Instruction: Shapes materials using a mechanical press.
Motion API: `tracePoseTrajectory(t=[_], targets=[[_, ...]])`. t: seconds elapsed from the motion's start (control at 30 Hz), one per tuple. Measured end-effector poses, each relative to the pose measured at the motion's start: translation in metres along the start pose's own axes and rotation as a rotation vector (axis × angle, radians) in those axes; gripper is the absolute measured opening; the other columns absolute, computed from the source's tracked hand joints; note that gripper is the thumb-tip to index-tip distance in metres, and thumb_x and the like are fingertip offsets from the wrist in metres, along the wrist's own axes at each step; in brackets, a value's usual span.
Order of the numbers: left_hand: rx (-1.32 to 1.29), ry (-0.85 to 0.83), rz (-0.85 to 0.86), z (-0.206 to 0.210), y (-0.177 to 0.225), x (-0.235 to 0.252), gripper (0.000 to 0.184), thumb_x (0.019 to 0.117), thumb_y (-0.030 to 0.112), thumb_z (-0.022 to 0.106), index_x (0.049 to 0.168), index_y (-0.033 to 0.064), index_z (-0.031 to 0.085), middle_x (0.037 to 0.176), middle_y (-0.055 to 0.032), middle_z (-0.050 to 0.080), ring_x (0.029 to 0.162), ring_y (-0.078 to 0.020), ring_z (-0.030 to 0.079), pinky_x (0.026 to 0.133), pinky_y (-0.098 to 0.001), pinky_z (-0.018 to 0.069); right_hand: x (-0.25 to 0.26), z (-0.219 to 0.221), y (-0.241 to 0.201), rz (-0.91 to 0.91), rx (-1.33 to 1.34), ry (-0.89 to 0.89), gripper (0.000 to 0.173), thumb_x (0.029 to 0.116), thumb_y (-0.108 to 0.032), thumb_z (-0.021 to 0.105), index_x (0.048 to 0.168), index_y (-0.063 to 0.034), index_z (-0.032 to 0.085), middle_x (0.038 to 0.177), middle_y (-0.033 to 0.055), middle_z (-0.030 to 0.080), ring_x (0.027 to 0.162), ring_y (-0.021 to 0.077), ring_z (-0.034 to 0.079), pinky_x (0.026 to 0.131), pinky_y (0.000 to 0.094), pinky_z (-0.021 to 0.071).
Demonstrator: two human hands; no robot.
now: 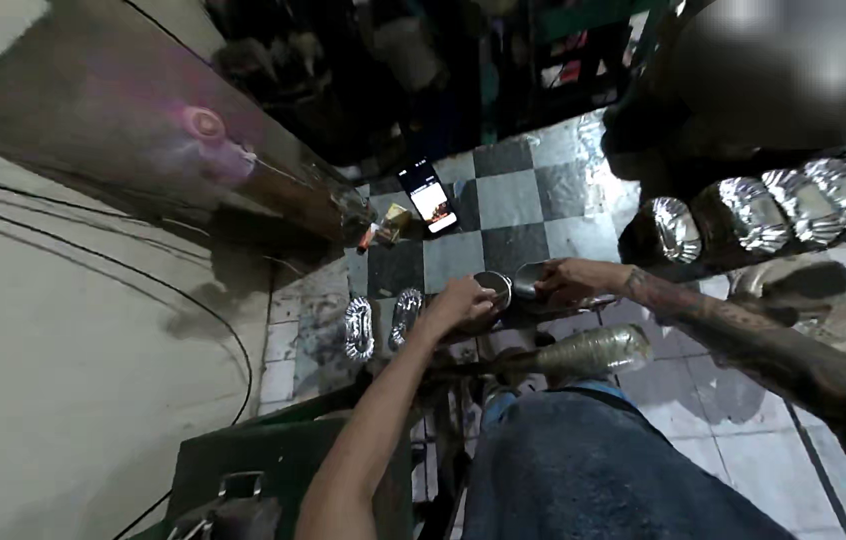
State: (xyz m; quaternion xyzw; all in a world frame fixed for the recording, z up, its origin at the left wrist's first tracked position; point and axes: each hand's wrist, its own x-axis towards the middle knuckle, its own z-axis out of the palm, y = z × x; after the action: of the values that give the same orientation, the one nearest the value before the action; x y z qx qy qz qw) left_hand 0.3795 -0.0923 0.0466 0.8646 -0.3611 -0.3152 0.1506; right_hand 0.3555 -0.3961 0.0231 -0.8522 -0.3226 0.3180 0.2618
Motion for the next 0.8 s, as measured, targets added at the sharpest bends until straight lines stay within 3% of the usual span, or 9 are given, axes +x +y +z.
tracePoseTrajectory(t=[0.13,0.27,0.33,0.43,0.5,0.57,0.63,0.7,0.8], targets=[[0.085,0.195,-0.078,0.042,0.016,-0.004,0.048,0.0984,0.014,0.059,0.146,0.0082,0.057,0.144,-0.0289,0.054,0.148,-0.0499,0.031,0.121,-0.0673,0.0189,-0.004,0.011,-0.02,0.114,-0.092,0.078,0.039,0.102,-0.019,0.061,0.136,-0.0016,0.065,0.138,0.0277,0.059,0.133,0.0439,0.053,0.116,0.0561,0.0364],[0.066,0.486,-0.031,0.022,0.03,-0.029,0.036,0.1033,0.007,0.049,0.136,0.0025,0.063,0.127,-0.022,0.068,0.11,-0.0393,0.07,0.095,-0.0522,0.0559,-0.02,0.035,-0.061,0.187,-0.308,0.501,0.036,0.1007,-0.019,0.058,0.131,-0.001,0.066,0.129,0.0242,0.066,0.122,0.0436,0.063,0.097,0.0585,0.0529],[0.038,0.453,-0.129,0.012,0.04,-0.038,0.037,0.1062,0.01,0.045,0.139,0.0027,0.06,0.132,-0.0207,0.066,0.102,-0.0397,0.072,0.088,-0.0545,0.0573,-0.022,0.019,-0.087,0.269,-0.308,0.64,0.032,0.1006,-0.02,0.058,0.122,0.0013,0.069,0.111,0.0243,0.072,0.105,0.0442,0.069,0.085,0.0588,0.0561],[-0.091,0.302,-0.317,0.008,0.059,-0.047,0.041,0.1107,0.018,0.038,0.149,0.0066,0.051,0.138,-0.0192,0.063,0.117,-0.0389,0.067,0.101,-0.0553,0.0505,-0.015,-0.004,-0.099,0.513,-0.162,0.357,0.037,0.1035,-0.021,0.056,0.133,0.001,0.058,0.121,0.0273,0.067,0.112,0.0477,0.065,0.092,0.064,0.0508],[-0.483,0.531,-0.322,0.021,0.077,-0.067,0.04,0.11,0.021,0.046,0.142,-0.001,0.056,0.121,-0.021,0.07,0.111,-0.0309,0.069,0.1,-0.0466,0.0521,-0.021,0.0,-0.1,0.463,-0.008,0.414,0.035,0.1033,-0.015,0.055,0.133,0.0022,0.057,0.116,0.0273,0.068,0.109,0.0446,0.067,0.094,0.0611,0.052],[-1.056,0.755,-0.26,0.05,0.095,-0.081,0.036,0.1068,0.014,0.052,0.136,-0.0066,0.055,0.115,-0.0136,0.07,0.105,-0.0139,0.07,0.095,-0.032,0.0575,-0.035,0.022,-0.114,0.252,0.244,0.764,0.032,0.1052,-0.013,0.044,0.125,0.005,0.062,0.102,0.0192,0.071,0.093,0.0254,0.071,0.086,0.0432,0.0577],[-1.506,0.837,-0.227,0.078,0.113,-0.079,0.03,0.1065,0.009,0.047,0.132,-0.0051,0.053,0.113,-0.0093,0.07,0.101,-0.0126,0.07,0.092,-0.0344,0.0602,-0.038,0.042,-0.142,0.161,0.643,0.954,0.035,0.1057,-0.014,0.039,0.125,0.0066,0.06,0.107,0.0096,0.069,0.097,0.0069,0.067,0.09,0.0279,0.0573],[-1.677,0.845,-0.259,0.094,0.134,-0.069,0.029,0.1072,0.008,0.044,0.131,-0.0054,0.054,0.112,-0.0097,0.07,0.102,-0.0141,0.07,0.093,-0.036,0.0594,-0.035,0.059,-0.157,0.151,0.93,0.913,0.035,0.1019,-0.012,0.045,0.127,0.0085,0.059,0.109,0.0079,0.07,0.097,0.0042,0.067,0.087,0.0254,0.0578],[-1.927,0.821,-0.303,0.089,0.163,-0.076,0.028,0.106,0.012,0.048,0.13,0.0012,0.057,0.11,-0.0088,0.073,0.1,-0.0168,0.072,0.091,-0.0379,0.0615,-0.049,0.055,-0.148,0.154,1.394,0.57,0.024,0.0917,-0.008,0.055,0.114,-0.0071,0.065,0.088,-0.003,0.071,0.071,0.0029,0.066,0.063,0.0229,0.0574]])
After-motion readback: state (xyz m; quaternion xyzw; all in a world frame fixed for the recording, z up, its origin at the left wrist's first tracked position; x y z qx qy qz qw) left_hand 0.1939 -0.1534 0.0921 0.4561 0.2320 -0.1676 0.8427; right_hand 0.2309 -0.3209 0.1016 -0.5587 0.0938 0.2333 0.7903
